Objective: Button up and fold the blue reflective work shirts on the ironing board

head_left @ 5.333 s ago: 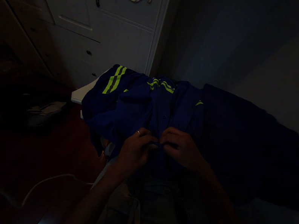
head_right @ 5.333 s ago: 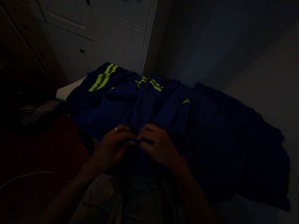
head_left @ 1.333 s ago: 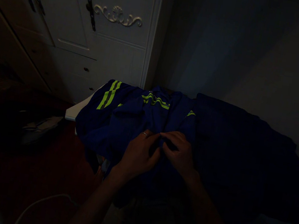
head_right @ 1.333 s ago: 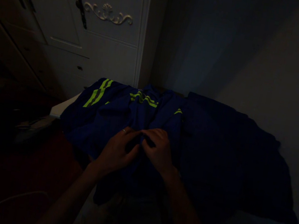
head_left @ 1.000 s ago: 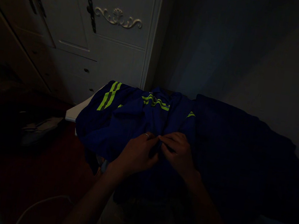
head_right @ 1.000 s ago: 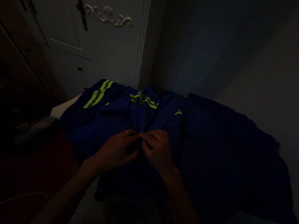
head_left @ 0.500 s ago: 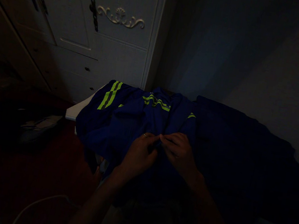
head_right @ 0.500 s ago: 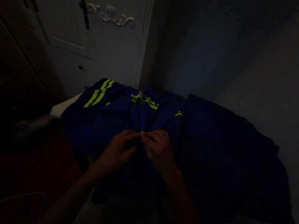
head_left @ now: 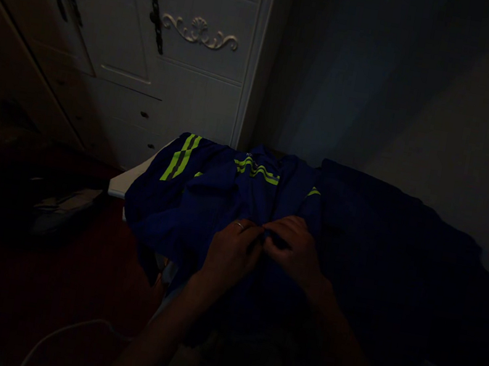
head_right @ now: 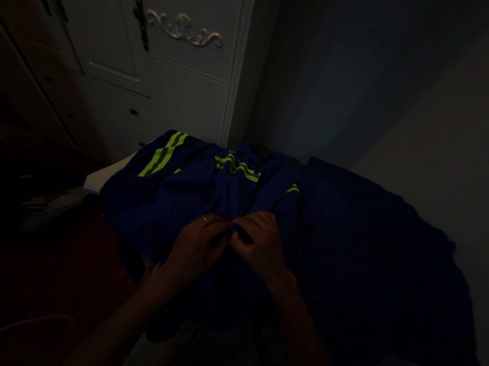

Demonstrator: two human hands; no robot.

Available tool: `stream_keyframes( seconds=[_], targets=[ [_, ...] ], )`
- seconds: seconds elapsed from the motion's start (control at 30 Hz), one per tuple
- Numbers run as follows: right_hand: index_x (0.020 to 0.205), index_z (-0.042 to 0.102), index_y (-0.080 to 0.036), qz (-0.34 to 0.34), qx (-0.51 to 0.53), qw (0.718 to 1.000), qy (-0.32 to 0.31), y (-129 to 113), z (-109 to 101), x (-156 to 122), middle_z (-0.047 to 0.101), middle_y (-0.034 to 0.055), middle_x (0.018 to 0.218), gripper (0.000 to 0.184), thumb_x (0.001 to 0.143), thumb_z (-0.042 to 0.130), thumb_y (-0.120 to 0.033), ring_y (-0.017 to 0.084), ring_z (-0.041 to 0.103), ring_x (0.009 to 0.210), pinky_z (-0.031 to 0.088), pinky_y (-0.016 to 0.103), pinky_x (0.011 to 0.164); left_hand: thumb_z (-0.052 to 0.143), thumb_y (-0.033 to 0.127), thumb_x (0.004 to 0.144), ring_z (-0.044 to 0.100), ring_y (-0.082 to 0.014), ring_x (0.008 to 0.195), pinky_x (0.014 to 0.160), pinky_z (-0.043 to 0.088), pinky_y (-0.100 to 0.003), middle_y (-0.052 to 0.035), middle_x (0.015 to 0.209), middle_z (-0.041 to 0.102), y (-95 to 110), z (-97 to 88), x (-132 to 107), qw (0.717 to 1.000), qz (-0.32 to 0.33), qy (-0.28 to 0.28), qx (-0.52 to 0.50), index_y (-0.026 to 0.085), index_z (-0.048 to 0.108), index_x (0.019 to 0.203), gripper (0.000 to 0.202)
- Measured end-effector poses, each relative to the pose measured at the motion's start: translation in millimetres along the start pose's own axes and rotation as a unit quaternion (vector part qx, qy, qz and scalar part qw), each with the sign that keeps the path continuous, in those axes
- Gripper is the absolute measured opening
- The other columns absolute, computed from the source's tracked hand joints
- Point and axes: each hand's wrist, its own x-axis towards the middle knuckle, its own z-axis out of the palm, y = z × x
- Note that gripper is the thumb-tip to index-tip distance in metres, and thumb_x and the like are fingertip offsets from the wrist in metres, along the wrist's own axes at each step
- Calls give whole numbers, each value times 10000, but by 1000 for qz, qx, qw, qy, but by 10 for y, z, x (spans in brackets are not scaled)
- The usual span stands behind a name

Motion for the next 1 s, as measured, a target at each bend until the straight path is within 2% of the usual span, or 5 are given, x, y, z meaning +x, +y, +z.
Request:
stream_keyframes(
  seconds=[0.17,0.33,0.6,0.83,1.0],
  targets=[
    [1045,695,-233,-11,27,996,-86,100,-91,15,720,42,934,190,874,613,-233,193,644,879,478,364,807,605,126,800,658,-161,804,760,505,-286,-37,881,720,-72,-18,96,993,-51,9,-110,186,721,903,166],
    [1134,679,-241,-36,52,987,-150,130,-212,81,716,56,995,255,910,568,-192,188,643,929,482,362,831,591,116,778,652,-152,753,705,490,-264,-8,793,727,-88,-44,171,978,-120,8,-171,197,741,824,176],
    [1070,712,-240,-56,9,988,-144,144,-159,96,714,43,930,272,847,604,-127,188,624,864,474,346,762,532,73,764,638,-132,719,701,485,-247,-7,766,711,-161,-72,219,978,-73,-26,-194,187,740,780,237],
    [972,722,-198,-101,-87,985,-113,123,-105,122,682,68,910,221,819,600,-93,204,576,841,483,328,706,510,88,781,641,-133,709,694,487,-242,5,749,716,-168,-30,239,971,-126,-35,-200,192,745,755,258],
    [920,713,-172,-88,-45,988,-118,195,-92,164,674,67,882,137,830,622,-124,187,589,825,484,306,707,558,128,801,645,-141,732,678,482,-249,-10,805,711,-104,-40,193,975,-116,-39,-183,179,731,849,186]
  ],
)
